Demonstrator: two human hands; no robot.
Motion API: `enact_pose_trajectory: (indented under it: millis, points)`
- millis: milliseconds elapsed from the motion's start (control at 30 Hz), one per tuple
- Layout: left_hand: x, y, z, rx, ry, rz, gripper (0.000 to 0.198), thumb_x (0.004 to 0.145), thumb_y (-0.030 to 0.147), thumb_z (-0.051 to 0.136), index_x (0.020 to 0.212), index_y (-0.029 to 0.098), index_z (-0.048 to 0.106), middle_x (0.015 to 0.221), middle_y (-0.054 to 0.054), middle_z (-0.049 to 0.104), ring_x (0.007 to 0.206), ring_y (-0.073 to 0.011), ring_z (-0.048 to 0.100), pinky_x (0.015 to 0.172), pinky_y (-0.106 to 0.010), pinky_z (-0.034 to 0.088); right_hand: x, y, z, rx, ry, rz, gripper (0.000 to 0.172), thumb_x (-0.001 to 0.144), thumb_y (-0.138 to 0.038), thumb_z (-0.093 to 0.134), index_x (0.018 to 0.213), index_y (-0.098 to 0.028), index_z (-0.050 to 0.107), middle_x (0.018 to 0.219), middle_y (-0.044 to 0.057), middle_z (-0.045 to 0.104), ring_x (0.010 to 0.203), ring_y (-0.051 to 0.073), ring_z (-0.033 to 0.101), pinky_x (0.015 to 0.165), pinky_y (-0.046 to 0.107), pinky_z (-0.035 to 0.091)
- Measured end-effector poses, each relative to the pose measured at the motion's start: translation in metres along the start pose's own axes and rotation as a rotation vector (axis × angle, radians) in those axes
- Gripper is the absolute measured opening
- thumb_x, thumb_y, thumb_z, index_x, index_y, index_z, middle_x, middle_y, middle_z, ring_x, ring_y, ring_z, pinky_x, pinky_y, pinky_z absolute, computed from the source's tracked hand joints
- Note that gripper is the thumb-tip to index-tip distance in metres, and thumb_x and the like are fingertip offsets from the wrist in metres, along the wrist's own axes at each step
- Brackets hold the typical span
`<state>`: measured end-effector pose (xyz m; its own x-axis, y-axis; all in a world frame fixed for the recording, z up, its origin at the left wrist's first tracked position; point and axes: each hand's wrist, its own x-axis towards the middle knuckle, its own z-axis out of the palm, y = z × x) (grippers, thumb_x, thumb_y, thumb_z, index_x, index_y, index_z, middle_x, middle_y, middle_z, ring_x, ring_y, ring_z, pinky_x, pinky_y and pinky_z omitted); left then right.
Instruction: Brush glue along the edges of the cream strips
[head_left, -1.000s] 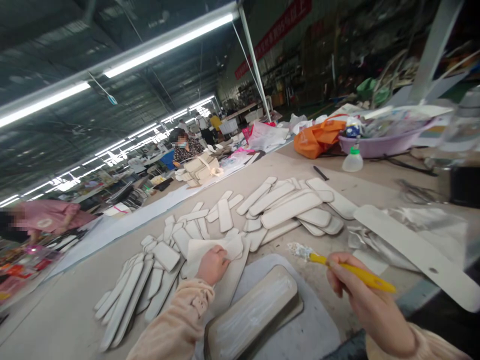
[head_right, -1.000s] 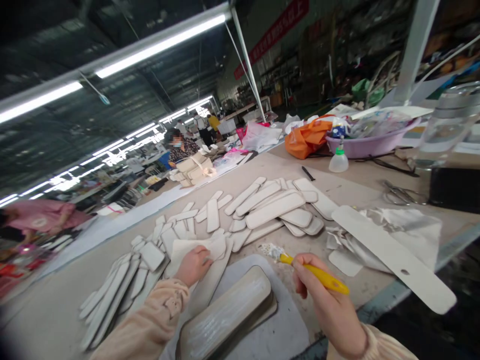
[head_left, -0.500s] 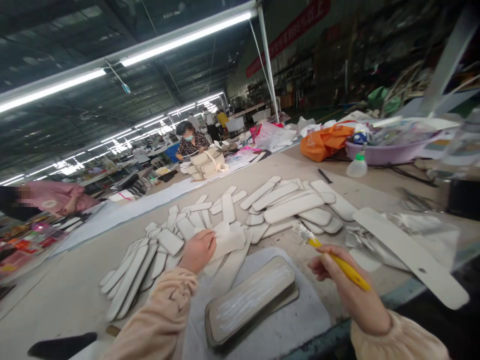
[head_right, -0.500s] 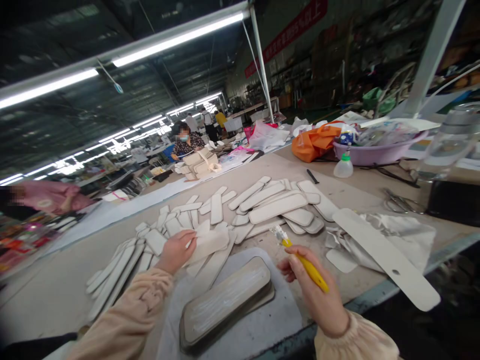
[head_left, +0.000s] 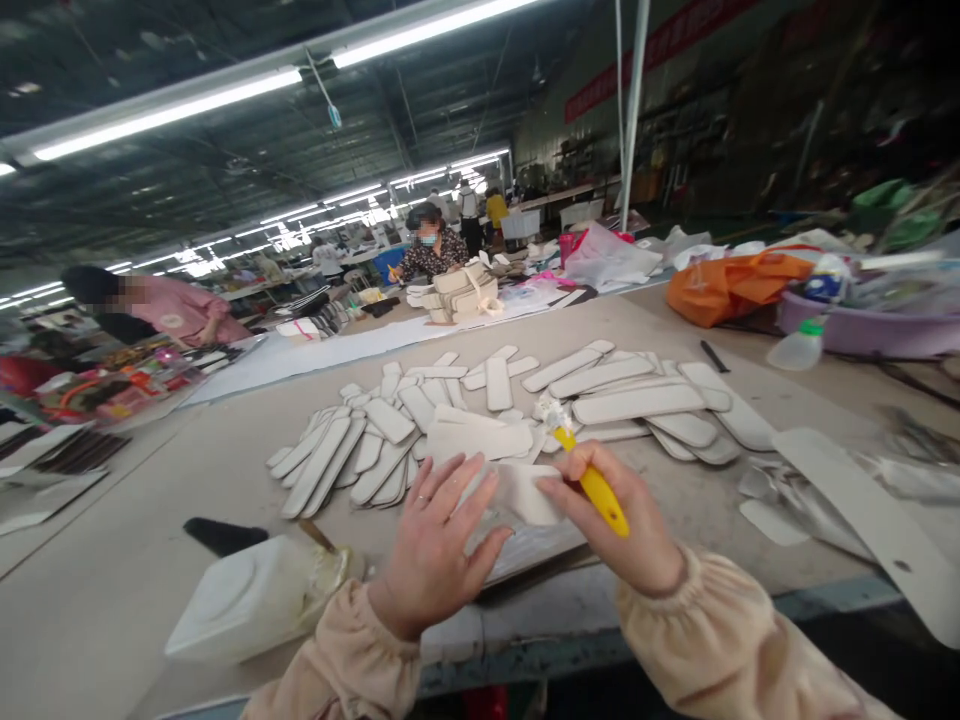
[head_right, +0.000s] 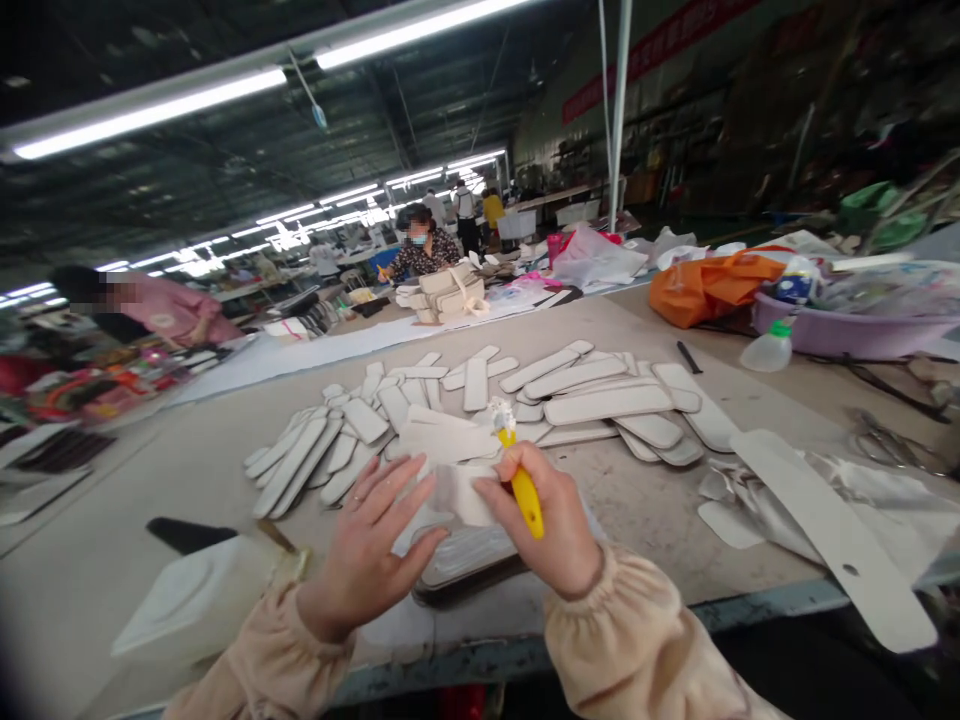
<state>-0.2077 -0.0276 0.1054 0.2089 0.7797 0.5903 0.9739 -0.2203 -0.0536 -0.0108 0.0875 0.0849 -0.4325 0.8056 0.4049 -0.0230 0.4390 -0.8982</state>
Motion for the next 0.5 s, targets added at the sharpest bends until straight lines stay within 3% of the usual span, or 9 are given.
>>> enact_pose_trajectory:
  millis: [100,200,267,333,400,500]
  points:
    - [-0.014,-0.019,-0.011,-0.214,-0.056,-0.213,0.066,0.085,0.040,0.060,0.143,0.018,0.039,0.149,-0.016,0.040,0.142,-0.0355,0.027,0.114,-0.057,0.025,-0.003,-0.001,-0.015,0.091,-0.020,0.032,0.032,0.078,-0.035,0.072,0.082,-0.025,0.042,0.077,-0.003,0.058,0.064,0.012,0.054,0.058,0.022,0.046]
    - [-0.026,-0.035,-0.011,-0.534,-0.210,-0.373,0.059,0.087,0.042,0.058,0.139,0.018,0.045,0.140,-0.016,0.051,0.134,-0.0314,0.040,0.111,-0.048,0.034,0.000,-0.001,-0.030,0.146,-0.048,0.106,0.036,0.075,-0.035,0.076,0.080,-0.025,0.042,0.076,-0.002,0.060,0.063,0.012,0.056,0.056,0.021,0.046]
    - [-0.031,-0.039,-0.006,-0.709,-0.288,-0.495,0.049,0.084,0.043,0.060,0.126,0.017,0.059,0.126,-0.014,0.061,0.118,-0.0283,0.055,0.100,-0.040,0.045,0.004,0.003,-0.037,0.168,-0.045,0.135,0.037,0.074,-0.035,0.077,0.080,-0.025,0.042,0.077,-0.002,0.060,0.061,0.011,0.055,0.054,0.021,0.045]
    - [-0.036,-0.039,0.001,-0.842,-0.354,-0.656,0.039,0.081,0.045,0.062,0.105,0.015,0.068,0.099,-0.010,0.069,0.091,-0.0233,0.063,0.078,-0.032,0.052,0.009,0.012,-0.042,0.156,-0.006,0.132,0.037,0.072,-0.036,0.077,0.082,-0.025,0.043,0.078,-0.003,0.059,0.060,0.011,0.053,0.054,0.021,0.044]
    - [-0.040,-0.036,0.009,-0.950,-0.402,-0.822,0.035,0.080,0.048,0.062,0.087,0.014,0.069,0.073,-0.004,0.064,0.067,-0.0167,0.059,0.059,-0.025,0.046,0.014,0.026,-0.048,0.092,0.033,0.110,0.037,0.071,-0.038,0.077,0.083,-0.025,0.045,0.078,-0.004,0.057,0.061,0.011,0.052,0.055,0.022,0.044]
    - [-0.046,-0.034,0.022,-1.051,-0.419,-0.980,0.035,0.077,0.048,0.063,0.077,0.014,0.067,0.064,-0.001,0.059,0.061,-0.0134,0.052,0.057,-0.023,0.043,0.016,0.052,-0.056,-0.074,0.068,0.090,0.034,0.073,-0.040,0.074,0.084,-0.024,0.046,0.074,-0.005,0.055,0.062,0.012,0.053,0.060,0.024,0.046]
